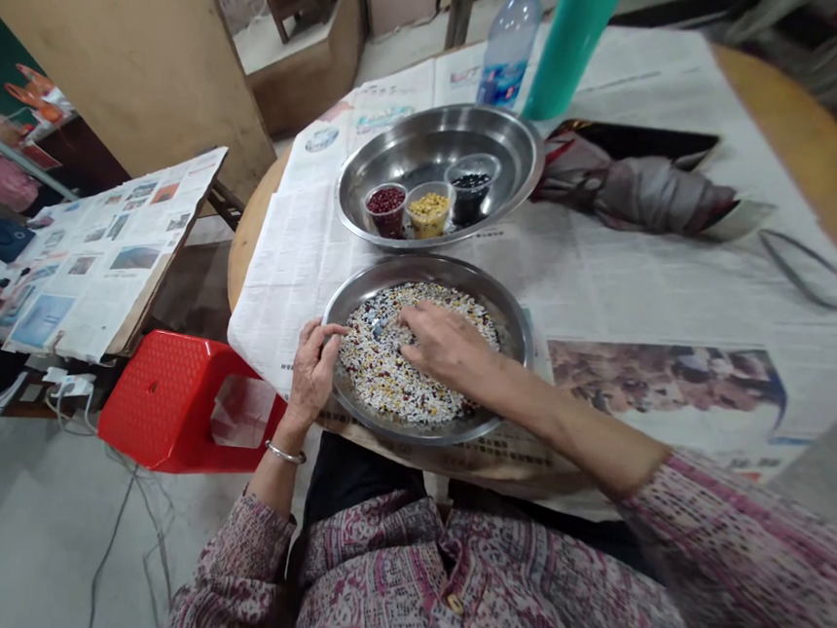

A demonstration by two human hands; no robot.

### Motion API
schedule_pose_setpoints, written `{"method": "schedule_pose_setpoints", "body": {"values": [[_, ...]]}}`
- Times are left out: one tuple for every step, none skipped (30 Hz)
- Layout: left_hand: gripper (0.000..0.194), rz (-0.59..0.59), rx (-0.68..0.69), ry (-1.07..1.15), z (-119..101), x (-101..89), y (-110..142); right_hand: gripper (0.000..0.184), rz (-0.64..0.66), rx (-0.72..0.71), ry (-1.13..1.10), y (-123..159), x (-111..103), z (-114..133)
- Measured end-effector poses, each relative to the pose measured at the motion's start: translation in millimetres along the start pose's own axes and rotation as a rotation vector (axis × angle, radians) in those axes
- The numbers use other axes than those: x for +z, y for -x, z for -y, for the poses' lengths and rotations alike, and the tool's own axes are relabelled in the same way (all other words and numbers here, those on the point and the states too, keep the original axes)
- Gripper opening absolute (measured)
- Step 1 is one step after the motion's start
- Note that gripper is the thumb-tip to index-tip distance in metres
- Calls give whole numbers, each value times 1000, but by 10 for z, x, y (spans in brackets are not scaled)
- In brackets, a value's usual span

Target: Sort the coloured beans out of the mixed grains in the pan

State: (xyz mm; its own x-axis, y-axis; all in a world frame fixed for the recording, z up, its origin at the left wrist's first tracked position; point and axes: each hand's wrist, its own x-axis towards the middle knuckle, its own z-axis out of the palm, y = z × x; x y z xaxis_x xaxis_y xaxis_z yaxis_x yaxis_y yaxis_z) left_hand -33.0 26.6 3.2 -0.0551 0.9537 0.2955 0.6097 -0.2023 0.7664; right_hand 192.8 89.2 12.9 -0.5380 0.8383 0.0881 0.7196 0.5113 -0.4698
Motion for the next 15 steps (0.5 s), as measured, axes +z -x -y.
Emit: {"method": "schedule_pose_setpoints", "body": {"values": [[20,0,2,0,1,0,0,19,26,7,-58,-31,11,59],[20,1,3,0,3,-1,-1,18,53,27,-121,-61,20,122],[20,5,4,0,4,-2,-2,17,79,52,-189,-89,29,190],[20,9,6,2,4,-3,-2,18,98,75,-258,-112,39,261],[21,11,8,4,3,-4,-4,18,107,85,-323,-132,52,332],[22,9,9,9,1,-5,-5,19,104,78,-375,-147,70,402],[22,4,10,15,-2,-6,-7,20,94,43,-407,-158,94,467],[23,-5,10,23,-5,-6,-10,20,81,-20,-413,-166,125,526],[24,-15,9,33,-9,-6,-12,20,66,-102,-389,-171,161,577],[25,-25,7,44,-12,-5,-15,20,50,-193,-338,-175,198,617],[26,-31,5,54,-14,-4,-17,19,37,-280,-267,-179,234,646],[27,-33,4,62,-14,-3,-19,18,21,-352,-182,-183,264,663],[27,-32,4,66,-13,-1,-20,18,9,-405,-95,-188,287,666],[26,-30,5,68,-11,0,-20,18,-1,-439,-14,-194,298,655],[26,-27,5,67,-9,1,-19,18,-7,-456,57,-200,298,629]]}}
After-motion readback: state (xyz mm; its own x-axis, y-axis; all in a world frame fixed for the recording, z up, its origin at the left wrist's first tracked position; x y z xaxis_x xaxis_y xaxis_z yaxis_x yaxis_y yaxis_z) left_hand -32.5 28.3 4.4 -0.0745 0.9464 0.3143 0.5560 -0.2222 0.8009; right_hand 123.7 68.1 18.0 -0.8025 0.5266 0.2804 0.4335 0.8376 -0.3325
